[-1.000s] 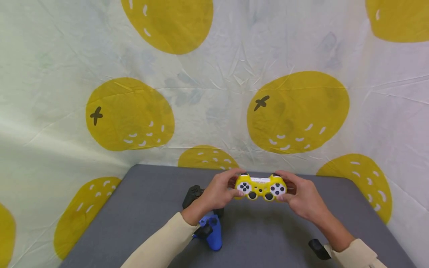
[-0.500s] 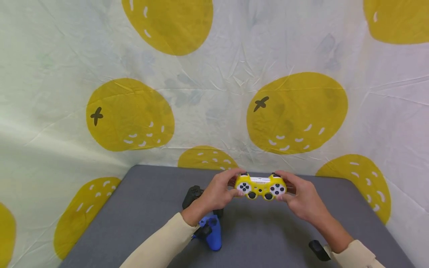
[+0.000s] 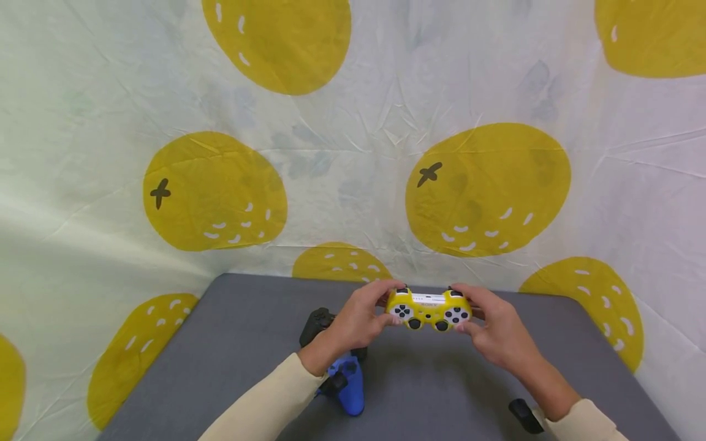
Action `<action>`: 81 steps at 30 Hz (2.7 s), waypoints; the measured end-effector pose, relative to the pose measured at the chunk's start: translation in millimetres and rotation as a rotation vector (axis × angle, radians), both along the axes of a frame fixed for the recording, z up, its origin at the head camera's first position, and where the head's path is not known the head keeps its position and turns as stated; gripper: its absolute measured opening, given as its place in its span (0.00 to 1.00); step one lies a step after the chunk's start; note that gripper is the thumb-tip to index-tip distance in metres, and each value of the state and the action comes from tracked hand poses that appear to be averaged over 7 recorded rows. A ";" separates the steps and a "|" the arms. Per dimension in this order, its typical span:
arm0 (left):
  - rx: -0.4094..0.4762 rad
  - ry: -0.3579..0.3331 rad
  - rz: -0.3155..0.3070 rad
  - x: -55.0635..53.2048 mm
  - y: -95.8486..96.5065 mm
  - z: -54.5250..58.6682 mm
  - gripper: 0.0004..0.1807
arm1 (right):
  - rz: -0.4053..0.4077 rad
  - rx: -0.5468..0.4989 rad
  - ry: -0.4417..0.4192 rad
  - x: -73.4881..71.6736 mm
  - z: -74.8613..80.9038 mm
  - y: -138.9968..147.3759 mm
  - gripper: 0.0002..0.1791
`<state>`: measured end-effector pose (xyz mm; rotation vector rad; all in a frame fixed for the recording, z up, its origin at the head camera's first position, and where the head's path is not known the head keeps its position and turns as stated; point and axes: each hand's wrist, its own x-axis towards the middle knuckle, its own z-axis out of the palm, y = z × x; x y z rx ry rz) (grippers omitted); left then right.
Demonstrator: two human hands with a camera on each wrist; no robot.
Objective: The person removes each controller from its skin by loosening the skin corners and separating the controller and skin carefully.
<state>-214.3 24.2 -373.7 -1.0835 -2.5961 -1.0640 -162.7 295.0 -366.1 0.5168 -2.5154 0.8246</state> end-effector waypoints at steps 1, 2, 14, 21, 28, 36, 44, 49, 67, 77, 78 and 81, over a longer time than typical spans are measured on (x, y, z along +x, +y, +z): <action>-0.002 0.010 -0.001 0.0 0.0 -0.1 0.33 | 0.003 0.004 0.006 0.0 0.0 0.2 0.44; -0.002 0.016 -0.002 -0.1 0.0 -0.2 0.33 | 0.003 0.010 0.012 -0.2 0.0 0.4 0.44; -0.001 0.061 -0.017 -0.6 -1.3 -1.4 0.32 | 0.012 0.078 0.050 -2.9 1.7 -0.3 0.47; -0.014 0.118 -0.018 0.4 -2.8 -5.8 0.32 | -0.018 0.147 0.103 -0.5 -0.8 -1.3 0.49; -0.025 0.104 -0.006 2.8 -2.9 -8.0 0.37 | -0.027 0.167 0.162 2.3 -4.8 -2.5 0.50; -0.056 0.093 0.008 4.3 -2.8 -5.3 0.39 | -0.033 0.207 0.224 3.0 -7.4 -5.2 0.51; -0.102 0.150 0.020 4.0 -1.9 -4.6 0.39 | -0.029 0.213 0.285 4.0 -10.1 -6.9 0.52; -0.112 0.168 0.024 3.7 -0.9 -4.6 0.38 | -0.028 0.223 0.312 3.7 -9.9 -6.8 0.52; -0.155 0.238 0.015 7.6 1.0 -3.1 0.37 | -0.052 0.326 0.434 6.7 -15.4 -6.9 0.51; -0.139 0.259 0.031 13.6 7.1 -1.1 0.32 | -0.001 0.306 0.525 4.0 -25.3 -1.6 0.43; -0.142 0.270 0.036 13.9 7.7 -0.7 0.32 | 0.003 0.301 0.530 3.8 -26.3 -1.0 0.42; -0.161 0.307 0.051 15.0 9.1 0.4 0.33 | 0.007 0.290 0.543 3.5 -28.1 0.0 0.37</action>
